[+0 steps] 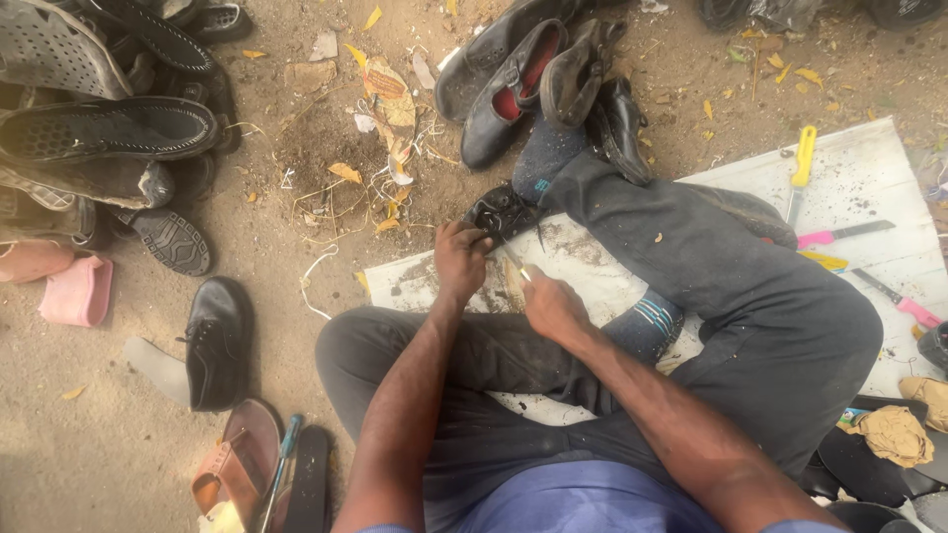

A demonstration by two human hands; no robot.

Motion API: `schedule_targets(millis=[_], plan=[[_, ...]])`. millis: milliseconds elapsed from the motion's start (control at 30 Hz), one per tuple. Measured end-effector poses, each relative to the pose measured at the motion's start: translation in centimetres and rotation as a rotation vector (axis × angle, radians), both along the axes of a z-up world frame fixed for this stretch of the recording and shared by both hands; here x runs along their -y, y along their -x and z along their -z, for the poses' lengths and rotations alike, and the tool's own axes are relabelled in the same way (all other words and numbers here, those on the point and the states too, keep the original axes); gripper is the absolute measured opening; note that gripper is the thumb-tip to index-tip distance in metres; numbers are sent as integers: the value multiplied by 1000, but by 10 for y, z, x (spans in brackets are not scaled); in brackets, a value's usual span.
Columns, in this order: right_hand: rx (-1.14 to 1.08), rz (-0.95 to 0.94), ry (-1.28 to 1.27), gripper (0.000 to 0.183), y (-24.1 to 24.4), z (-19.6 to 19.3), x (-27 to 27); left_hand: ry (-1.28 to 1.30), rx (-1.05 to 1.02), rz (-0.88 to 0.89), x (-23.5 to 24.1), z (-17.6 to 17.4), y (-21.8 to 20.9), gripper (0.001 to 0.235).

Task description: The person sits on the ground and uses a knife to scrape and clean the soles and edges of several black shoes. They handle the shoes one by one, turning them over to work on different parts of the sole and upper, and place them back on the ground after each step.

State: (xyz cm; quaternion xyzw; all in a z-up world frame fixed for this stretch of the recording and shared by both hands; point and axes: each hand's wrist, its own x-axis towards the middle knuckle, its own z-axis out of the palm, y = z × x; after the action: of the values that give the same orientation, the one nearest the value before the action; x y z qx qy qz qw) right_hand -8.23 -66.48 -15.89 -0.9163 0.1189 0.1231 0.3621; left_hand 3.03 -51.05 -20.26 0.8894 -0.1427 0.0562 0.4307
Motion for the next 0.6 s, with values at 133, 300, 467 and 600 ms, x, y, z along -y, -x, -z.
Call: schedule_targets(millis=[133,300,467,600], plan=[[130,26,-161,25,-9,34,5,-17,-20,40,-2,2,2,8],[-70,153,-479,31,-27,34,-1,24,-97,35,-5,1,0,11],[-280,329,-686,26,16,-7,-18,44,-119,39,-8,3,2,15],[-258,381,-781,24,-19,-4,-25,16,-167,81,-11,-2,-5,16]])
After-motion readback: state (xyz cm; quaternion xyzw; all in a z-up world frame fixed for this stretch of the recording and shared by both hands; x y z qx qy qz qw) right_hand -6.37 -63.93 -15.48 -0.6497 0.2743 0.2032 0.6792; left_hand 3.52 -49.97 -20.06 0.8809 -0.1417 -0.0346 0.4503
